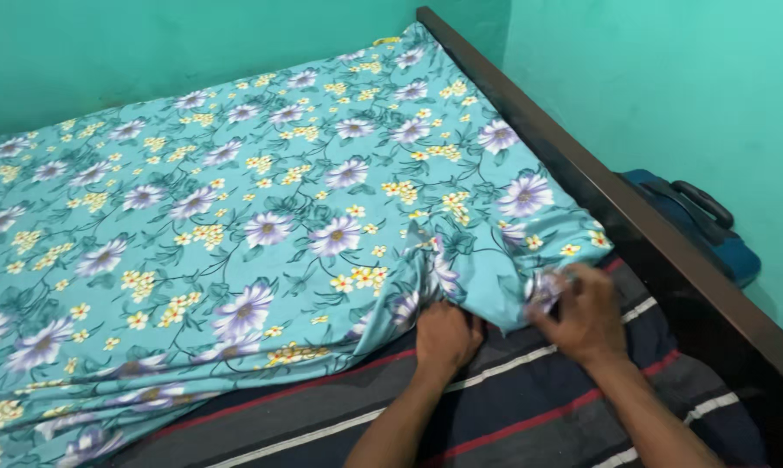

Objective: The person folds a floral-patterned bed sheet on a bed. They repeatedly fold the sheet from one side to the other, smoothing it with their hands, and continue folding until the sheet is compacted into a smaller bundle.

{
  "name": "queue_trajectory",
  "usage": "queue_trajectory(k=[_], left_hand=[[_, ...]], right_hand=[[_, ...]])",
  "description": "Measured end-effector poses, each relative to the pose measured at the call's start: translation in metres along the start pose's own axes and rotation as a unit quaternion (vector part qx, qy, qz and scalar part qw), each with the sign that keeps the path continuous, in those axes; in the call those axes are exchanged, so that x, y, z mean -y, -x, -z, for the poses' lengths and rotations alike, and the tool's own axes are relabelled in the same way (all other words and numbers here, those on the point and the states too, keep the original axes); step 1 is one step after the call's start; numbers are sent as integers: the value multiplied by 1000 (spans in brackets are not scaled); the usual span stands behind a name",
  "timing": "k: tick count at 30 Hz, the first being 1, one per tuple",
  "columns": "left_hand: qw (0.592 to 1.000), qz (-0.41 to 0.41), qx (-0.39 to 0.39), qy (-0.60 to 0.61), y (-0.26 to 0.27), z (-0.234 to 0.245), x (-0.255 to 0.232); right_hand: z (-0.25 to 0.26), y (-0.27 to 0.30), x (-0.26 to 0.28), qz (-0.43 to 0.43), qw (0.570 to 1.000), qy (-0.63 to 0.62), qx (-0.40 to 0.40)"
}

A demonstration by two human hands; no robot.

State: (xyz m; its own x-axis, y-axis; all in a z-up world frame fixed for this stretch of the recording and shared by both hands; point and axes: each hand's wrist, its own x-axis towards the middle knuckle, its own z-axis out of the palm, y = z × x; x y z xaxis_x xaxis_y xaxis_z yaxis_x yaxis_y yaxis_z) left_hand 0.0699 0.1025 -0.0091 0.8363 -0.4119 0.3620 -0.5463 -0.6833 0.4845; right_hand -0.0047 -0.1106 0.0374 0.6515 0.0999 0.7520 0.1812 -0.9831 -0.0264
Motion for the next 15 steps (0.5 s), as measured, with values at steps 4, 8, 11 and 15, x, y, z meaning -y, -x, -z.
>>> queue_trajectory(k=[4,8,11,15], left_hand=[[998,7,5,63,0,5,3],[992,30,1,120,2,-5,16],[996,-63,-61,-6,11,-15,18],[987,-147,-36,-48,20,0,7]], right_hand=[[-24,3,50,-60,992,-62,93],[-60,5,86,-146,983,-53,102],[-65,7,92,-124,991,-34,49],[-50,4,99,-108,991,-72,24]])
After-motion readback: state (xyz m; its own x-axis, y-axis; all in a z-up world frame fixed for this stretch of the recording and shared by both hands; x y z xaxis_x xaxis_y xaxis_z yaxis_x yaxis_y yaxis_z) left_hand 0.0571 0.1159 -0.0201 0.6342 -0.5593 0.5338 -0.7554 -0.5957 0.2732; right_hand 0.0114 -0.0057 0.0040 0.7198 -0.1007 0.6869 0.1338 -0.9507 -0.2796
